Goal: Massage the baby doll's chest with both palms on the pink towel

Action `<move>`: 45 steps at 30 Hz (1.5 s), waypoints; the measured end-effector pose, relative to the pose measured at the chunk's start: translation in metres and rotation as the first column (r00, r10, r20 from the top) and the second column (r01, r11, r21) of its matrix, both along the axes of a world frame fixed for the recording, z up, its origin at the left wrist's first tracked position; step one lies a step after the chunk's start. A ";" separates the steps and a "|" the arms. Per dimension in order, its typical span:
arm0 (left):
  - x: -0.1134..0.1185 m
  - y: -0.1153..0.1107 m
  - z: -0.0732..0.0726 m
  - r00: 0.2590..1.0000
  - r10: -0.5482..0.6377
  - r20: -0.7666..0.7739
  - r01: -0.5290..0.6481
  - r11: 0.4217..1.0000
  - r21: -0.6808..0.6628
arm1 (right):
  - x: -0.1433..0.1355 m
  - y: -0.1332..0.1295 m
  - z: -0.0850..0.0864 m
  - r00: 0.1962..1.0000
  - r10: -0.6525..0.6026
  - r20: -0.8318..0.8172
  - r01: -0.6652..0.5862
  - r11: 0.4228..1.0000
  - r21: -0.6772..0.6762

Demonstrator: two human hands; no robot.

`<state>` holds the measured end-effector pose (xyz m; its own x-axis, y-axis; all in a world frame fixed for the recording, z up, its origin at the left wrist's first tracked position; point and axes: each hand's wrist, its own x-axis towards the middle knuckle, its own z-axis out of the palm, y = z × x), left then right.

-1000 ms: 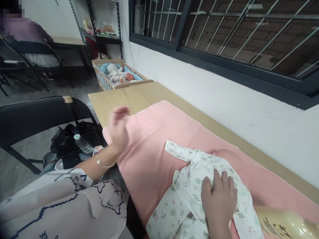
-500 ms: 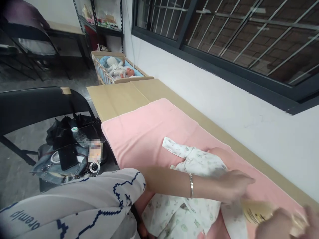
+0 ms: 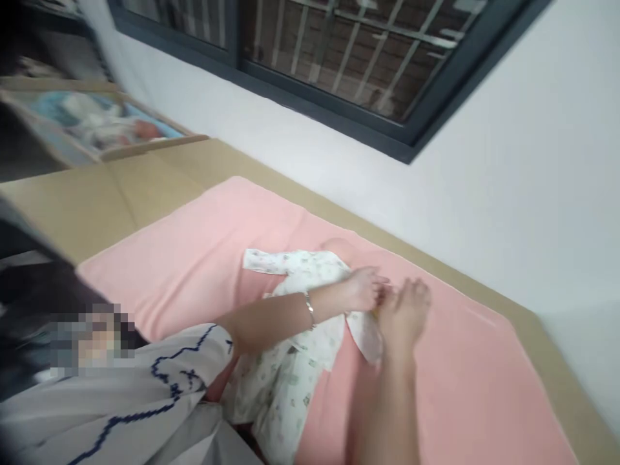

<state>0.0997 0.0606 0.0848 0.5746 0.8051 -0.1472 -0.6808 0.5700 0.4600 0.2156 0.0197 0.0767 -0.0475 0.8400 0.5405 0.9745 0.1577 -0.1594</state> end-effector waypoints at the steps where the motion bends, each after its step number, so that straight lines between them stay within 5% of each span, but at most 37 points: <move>1: 0.000 -0.003 0.004 0.999 -0.034 -0.027 0.033 0.999 -0.042 | -0.002 -0.004 0.000 0.999 -0.042 -0.019 0.042 0.999 0.010; 7: -0.002 -0.014 0.015 0.991 -0.122 -0.053 0.118 0.990 -0.078 | -0.013 -0.011 0.000 0.990 -0.116 -0.077 0.119 0.992 0.034; 20: -0.013 -0.018 0.024 0.995 -0.102 -0.001 0.102 0.992 -0.073 | -0.015 -0.013 0.000 0.983 -0.133 -0.125 0.139 0.990 0.035; 28: -0.082 -0.054 0.034 0.996 -0.049 -0.071 0.046 0.998 -0.043 | -0.015 -0.017 0.010 0.982 -0.131 -0.133 0.136 0.990 0.026; 38: -0.143 -0.086 0.077 0.989 -0.066 -0.130 0.056 0.996 -0.076 | -0.011 -0.021 0.023 0.969 -0.121 -0.214 0.112 0.992 -0.056; 43: -0.152 -0.106 0.092 0.977 -0.150 -0.154 0.132 0.984 -0.122 | -0.044 -0.046 0.043 0.953 -0.101 -0.286 0.115 0.993 0.032; 45: -0.151 -0.114 0.096 0.964 -0.228 -0.134 0.211 0.969 -0.130 | -0.072 -0.068 0.048 0.949 0.052 -0.311 -0.040 0.998 0.046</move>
